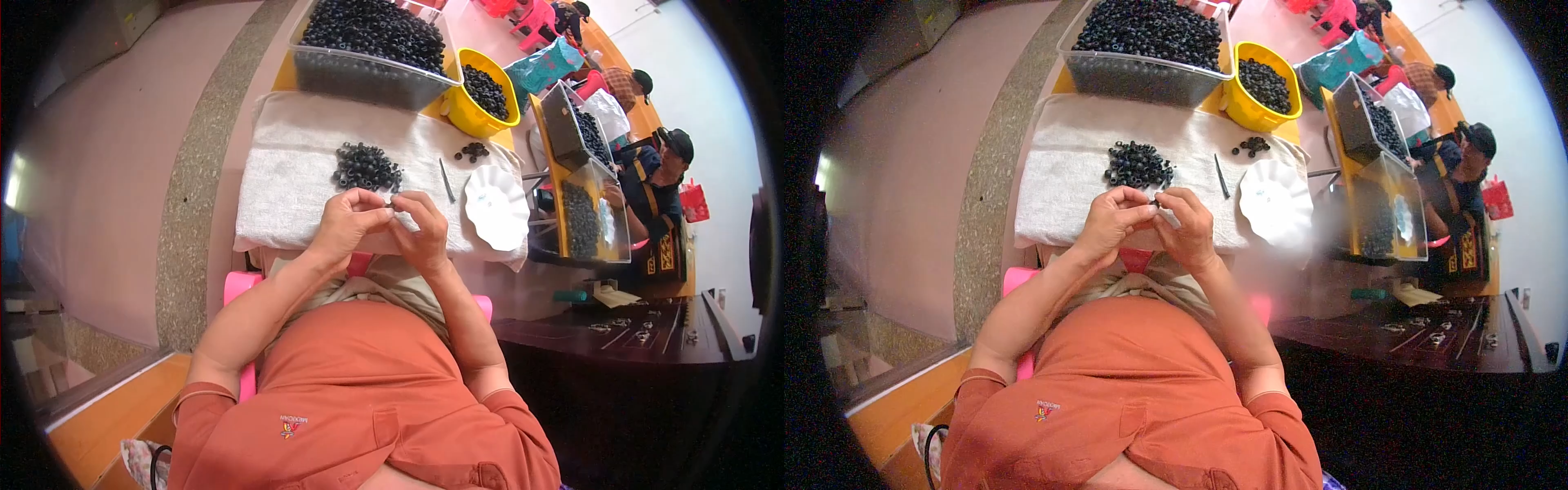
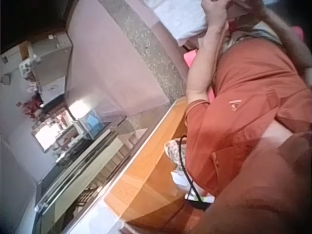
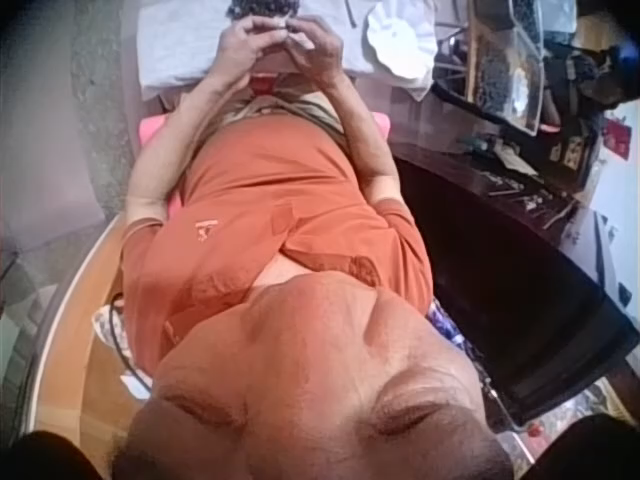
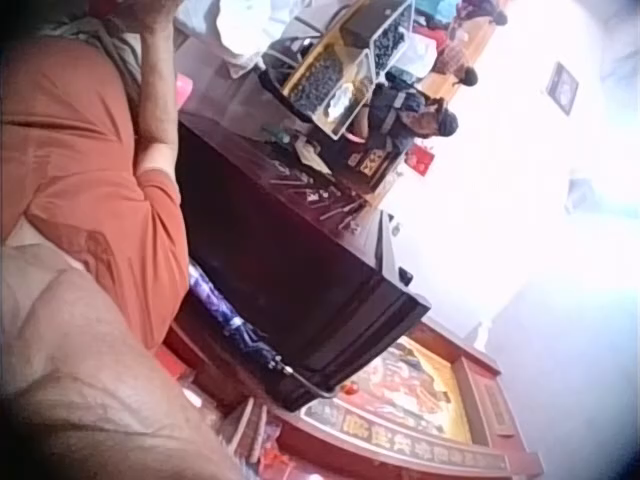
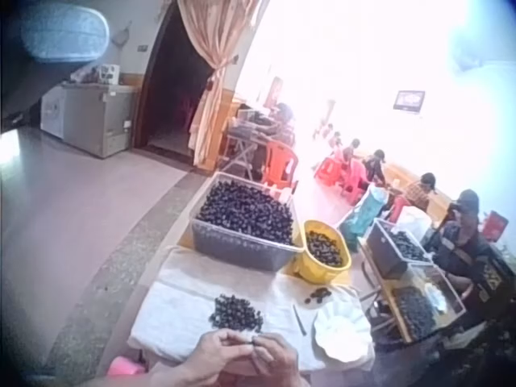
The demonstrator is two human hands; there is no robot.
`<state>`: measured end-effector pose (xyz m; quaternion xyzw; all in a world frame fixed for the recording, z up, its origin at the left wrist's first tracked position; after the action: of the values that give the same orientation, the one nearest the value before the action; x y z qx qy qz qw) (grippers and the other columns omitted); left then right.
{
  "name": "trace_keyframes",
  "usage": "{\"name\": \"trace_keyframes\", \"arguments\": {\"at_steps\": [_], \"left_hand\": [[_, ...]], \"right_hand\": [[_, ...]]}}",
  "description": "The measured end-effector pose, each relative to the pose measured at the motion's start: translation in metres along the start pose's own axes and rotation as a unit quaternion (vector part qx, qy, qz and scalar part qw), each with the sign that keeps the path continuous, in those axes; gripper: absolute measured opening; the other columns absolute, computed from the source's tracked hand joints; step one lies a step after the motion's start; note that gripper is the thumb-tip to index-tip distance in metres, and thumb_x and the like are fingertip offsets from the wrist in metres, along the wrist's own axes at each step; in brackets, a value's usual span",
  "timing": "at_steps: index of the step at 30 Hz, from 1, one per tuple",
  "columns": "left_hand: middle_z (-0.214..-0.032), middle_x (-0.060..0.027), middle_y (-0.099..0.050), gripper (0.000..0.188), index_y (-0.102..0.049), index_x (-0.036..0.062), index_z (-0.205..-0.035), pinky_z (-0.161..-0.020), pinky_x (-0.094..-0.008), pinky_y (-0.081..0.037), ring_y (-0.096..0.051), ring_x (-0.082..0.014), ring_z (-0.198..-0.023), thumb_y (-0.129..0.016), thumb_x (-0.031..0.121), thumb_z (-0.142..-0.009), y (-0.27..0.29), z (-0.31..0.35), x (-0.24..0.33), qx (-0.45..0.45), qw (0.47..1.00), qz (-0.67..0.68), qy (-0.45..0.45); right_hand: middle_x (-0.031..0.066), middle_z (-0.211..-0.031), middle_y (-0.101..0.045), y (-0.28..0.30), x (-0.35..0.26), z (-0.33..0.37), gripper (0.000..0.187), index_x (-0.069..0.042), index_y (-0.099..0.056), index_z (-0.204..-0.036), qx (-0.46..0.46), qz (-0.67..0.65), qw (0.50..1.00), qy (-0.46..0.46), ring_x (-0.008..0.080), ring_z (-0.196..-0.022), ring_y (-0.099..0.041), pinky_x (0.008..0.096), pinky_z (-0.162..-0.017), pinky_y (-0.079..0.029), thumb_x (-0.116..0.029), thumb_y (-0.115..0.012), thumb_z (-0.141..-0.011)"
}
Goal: Sorting small black berries or seeds by hand and using tweezers, placing them into different containers.
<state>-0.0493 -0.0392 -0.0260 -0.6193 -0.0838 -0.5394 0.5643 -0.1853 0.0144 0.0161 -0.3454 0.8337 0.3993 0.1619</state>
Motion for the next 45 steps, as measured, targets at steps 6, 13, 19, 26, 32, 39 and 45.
{"name": "trace_keyframes", "arguments": {"at_steps": [6,13,19,26,32,39,45], "left_hand": [[-0.094,-0.0066,-0.067,0.016,-0.059,0.0027,-0.100,-0.079,-0.0271,-0.057,-0.066,-0.0128,-0.085,-0.068,0.001,-0.087,0.000,0.000,-0.002,-0.007,1.000,-0.011,-0.004],[-0.091,-0.0050,-0.067,0.015,-0.060,0.0034,-0.098,-0.075,-0.0243,-0.055,-0.065,-0.0107,-0.083,-0.070,0.002,-0.087,0.001,0.000,-0.003,-0.014,0.998,-0.052,-0.016],[-0.090,-0.0035,-0.067,0.013,-0.061,0.0040,-0.098,-0.071,-0.0227,-0.053,-0.063,-0.0084,-0.080,-0.069,0.005,-0.088,-0.007,0.005,0.001,-0.035,0.996,-0.076,-0.022],[-0.090,-0.0025,-0.067,0.015,-0.062,0.0047,-0.099,-0.073,-0.0230,-0.053,-0.063,-0.0082,-0.080,-0.069,0.014,-0.091,-0.007,0.005,0.002,-0.032,0.994,-0.102,-0.025],[-0.089,-0.0021,-0.066,0.016,-0.062,0.0043,-0.099,-0.073,-0.0237,-0.053,-0.062,-0.0086,-0.080,-0.070,0.016,-0.091,-0.006,0.005,0.001,-0.027,0.995,-0.088,-0.025],[-0.085,-0.0017,-0.065,0.015,-0.063,0.0025,-0.096,-0.070,-0.0233,-0.054,-0.061,-0.0080,-0.075,-0.071,0.013,-0.090,-0.004,0.000,-0.005,-0.025,0.989,-0.136,-0.056],[-0.083,-0.0013,-0.065,0.014,-0.063,0.0026,-0.095,-0.069,-0.0231,-0.053,-0.061,-0.0075,-0.074,-0.071,0.013,-0.090,-0.005,0.003,-0.001,-0.021,0.986,-0.151,-0.063]], "right_hand": [[0.0143,-0.095,-0.065,0.001,0.001,-0.001,0.033,-0.001,-0.065,-0.098,0.011,0.020,0.999,0.037,0.0299,-0.082,-0.067,0.0351,-0.070,-0.054,0.003,-0.075,-0.067],[0.0141,-0.092,-0.066,0.001,0.000,-0.002,0.032,-0.002,-0.065,-0.095,0.008,0.000,1.000,0.026,0.0311,-0.080,-0.066,0.0363,-0.068,-0.054,0.002,-0.076,-0.065],[0.0149,-0.091,-0.065,0.005,0.002,0.000,0.029,-0.001,-0.064,-0.094,-0.019,-0.023,0.999,0.028,0.0317,-0.078,-0.066,0.0359,-0.067,-0.054,0.002,-0.074,-0.067],[0.0145,-0.095,-0.064,0.020,0.001,-0.009,0.029,0.001,-0.065,-0.101,0.002,-0.030,0.999,-0.023,0.0245,-0.079,-0.066,0.0318,-0.067,-0.054,0.002,-0.075,-0.074],[0.0117,-0.099,-0.064,0.048,0.005,-0.013,0.032,0.003,-0.063,-0.111,0.041,-0.019,0.996,-0.078,0.0165,-0.082,-0.064,0.0266,-0.073,-0.054,0.003,-0.074,-0.080],[0.0099,-0.088,-0.063,0.075,0.003,-0.016,0.030,0.003,-0.064,-0.109,0.104,0.054,0.993,-0.028,0.0154,-0.074,-0.060,0.0270,-0.066,-0.049,0.004,-0.072,-0.080],[0.0098,-0.086,-0.063,0.124,0.007,-0.064,0.030,0.002,-0.064,-0.111,0.227,0.165,0.959,0.046,0.0152,-0.068,-0.057,0.0281,-0.061,-0.047,-0.004,-0.074,-0.084]]}}
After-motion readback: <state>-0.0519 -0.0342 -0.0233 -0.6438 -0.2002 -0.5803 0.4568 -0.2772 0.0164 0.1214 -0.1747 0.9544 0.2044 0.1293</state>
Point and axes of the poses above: each hand's wrist, its own z-axis away from the middle knuckle, its own y-axis out of the back of the hand, x = y × z, the point moved 4 cm from there along -z, towards the middle knuckle
